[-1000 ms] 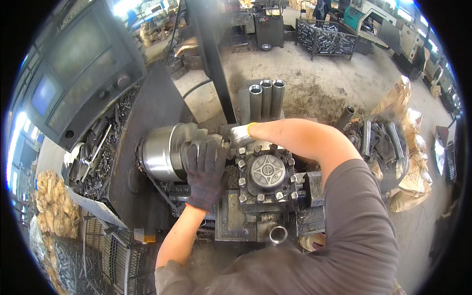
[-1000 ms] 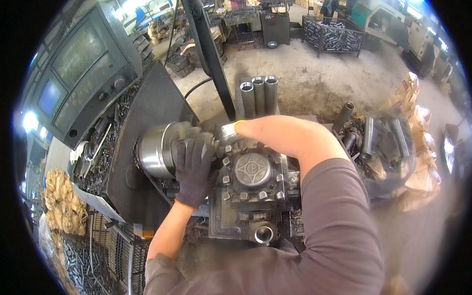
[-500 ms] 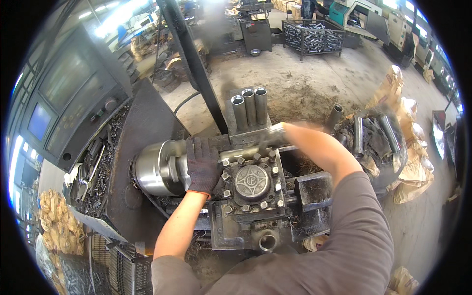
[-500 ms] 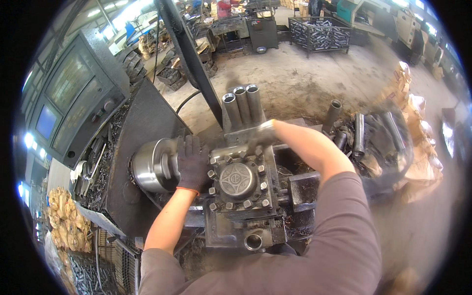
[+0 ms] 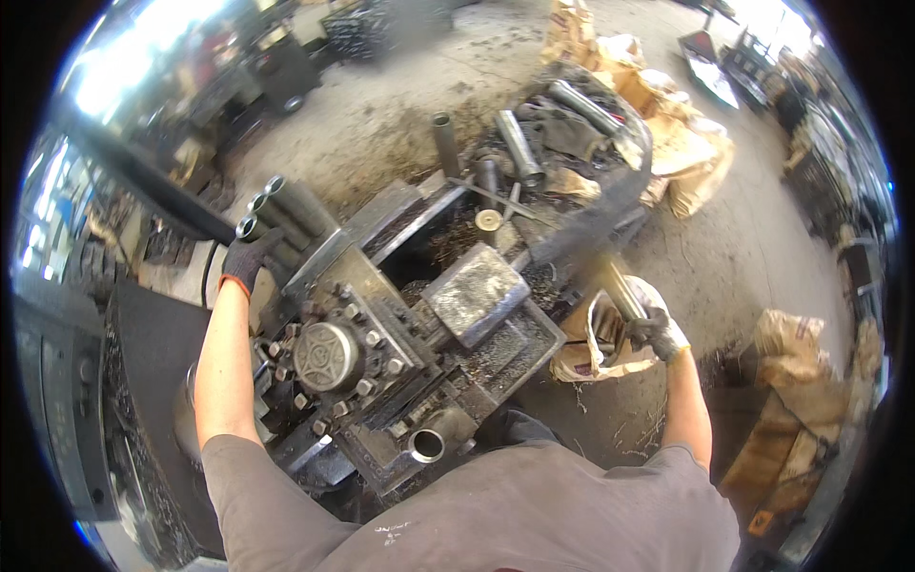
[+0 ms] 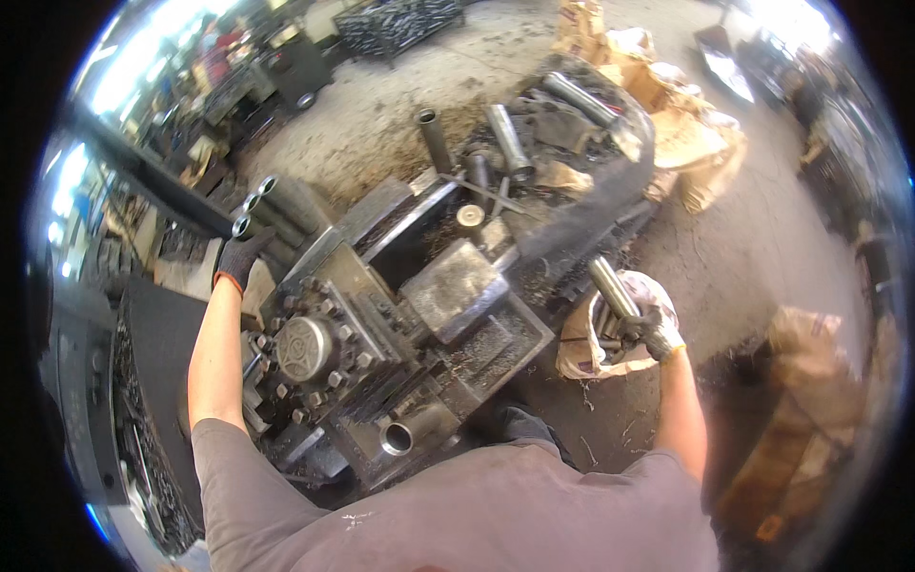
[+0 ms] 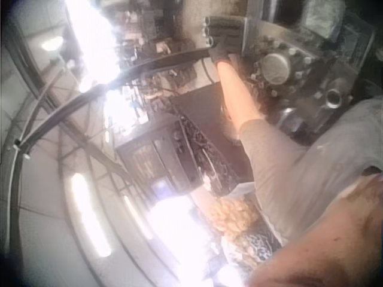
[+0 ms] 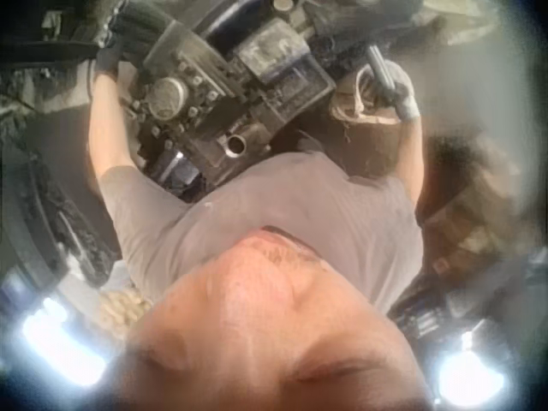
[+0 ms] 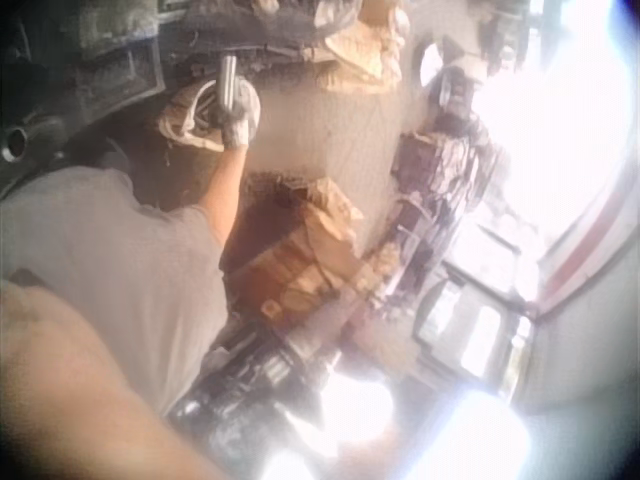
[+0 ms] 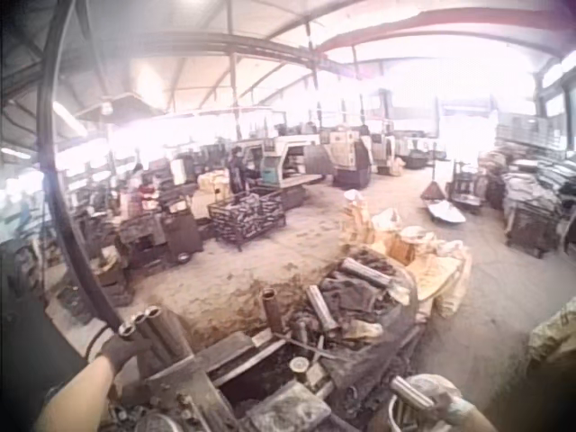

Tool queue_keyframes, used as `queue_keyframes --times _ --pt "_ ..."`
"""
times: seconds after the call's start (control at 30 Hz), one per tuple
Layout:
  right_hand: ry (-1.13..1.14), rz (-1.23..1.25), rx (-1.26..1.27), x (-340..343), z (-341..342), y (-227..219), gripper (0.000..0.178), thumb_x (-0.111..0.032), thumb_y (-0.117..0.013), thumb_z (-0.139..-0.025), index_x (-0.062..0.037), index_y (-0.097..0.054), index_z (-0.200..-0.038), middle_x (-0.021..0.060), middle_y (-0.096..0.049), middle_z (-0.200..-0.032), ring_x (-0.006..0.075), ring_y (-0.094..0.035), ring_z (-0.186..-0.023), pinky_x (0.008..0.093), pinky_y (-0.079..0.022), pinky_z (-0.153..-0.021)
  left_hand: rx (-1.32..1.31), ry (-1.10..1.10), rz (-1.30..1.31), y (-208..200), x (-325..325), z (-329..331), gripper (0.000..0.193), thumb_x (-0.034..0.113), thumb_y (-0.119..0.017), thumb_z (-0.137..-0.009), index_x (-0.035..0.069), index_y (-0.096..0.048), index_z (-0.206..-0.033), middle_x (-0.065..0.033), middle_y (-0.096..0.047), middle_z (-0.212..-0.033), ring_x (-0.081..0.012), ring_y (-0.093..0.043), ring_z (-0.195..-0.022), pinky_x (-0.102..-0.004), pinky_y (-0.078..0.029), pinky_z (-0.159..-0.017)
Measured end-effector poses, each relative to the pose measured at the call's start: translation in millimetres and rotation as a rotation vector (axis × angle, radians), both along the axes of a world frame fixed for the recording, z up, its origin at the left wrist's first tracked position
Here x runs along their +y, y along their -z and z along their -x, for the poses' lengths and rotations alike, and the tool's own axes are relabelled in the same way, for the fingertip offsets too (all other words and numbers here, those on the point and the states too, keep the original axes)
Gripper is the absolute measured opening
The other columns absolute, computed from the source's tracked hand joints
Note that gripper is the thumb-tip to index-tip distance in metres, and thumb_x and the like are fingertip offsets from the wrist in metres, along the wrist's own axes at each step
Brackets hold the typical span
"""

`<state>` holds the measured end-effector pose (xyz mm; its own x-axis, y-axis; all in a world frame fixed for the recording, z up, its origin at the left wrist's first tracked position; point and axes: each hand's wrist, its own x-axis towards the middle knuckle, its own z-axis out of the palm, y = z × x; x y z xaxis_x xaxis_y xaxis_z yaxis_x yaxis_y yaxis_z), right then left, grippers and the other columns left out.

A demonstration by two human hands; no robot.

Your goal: The person repeatedly loads cylindrical metal parts into a CNC lathe chuck, secures them, and operates the machine controls. After each cycle, the person removes the finished parts and places them into a nearby container. The process is repeated continuously throughout the clip.

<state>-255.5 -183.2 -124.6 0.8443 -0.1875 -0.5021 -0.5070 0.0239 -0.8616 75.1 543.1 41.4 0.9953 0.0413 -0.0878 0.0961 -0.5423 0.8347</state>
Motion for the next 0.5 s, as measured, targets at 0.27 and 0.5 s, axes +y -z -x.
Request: queue_keyframes --times 0.27,0.5 --pt "-0.216 1.279 0.146 -14 -43 -7 0.043 -0.038 -0.08 -0.084 -0.0047 -0.076 -0.11 0.0261 -0.077 -0.1 0.0459 -0.074 -0.093 0.048 -0.06 -0.082 -0.257 -0.26 -0.313 -40 0 36 0.068 0.038 -0.082 -0.078 0.01 -0.068 -0.138 -0.0172 -0.078 -0.12 -0.0316 -0.074 -0.113 -0.0422 -0.055 -0.097" --pt "-0.645 0.986 -1.507 290 -184 -284 0.067 -0.002 -0.076 -0.082 0.0005 -0.058 -0.147 0.0251 -0.068 -0.139 0.0304 -0.078 -0.106 0.0362 -0.067 -0.086 -0.122 0.21 -0.903 -182 -78 125 0.043 0.036 -0.078 -0.078 0.008 -0.078 -0.111 -0.0157 -0.08 -0.098 -0.0282 -0.077 -0.088 -0.0407 -0.059 -0.081"
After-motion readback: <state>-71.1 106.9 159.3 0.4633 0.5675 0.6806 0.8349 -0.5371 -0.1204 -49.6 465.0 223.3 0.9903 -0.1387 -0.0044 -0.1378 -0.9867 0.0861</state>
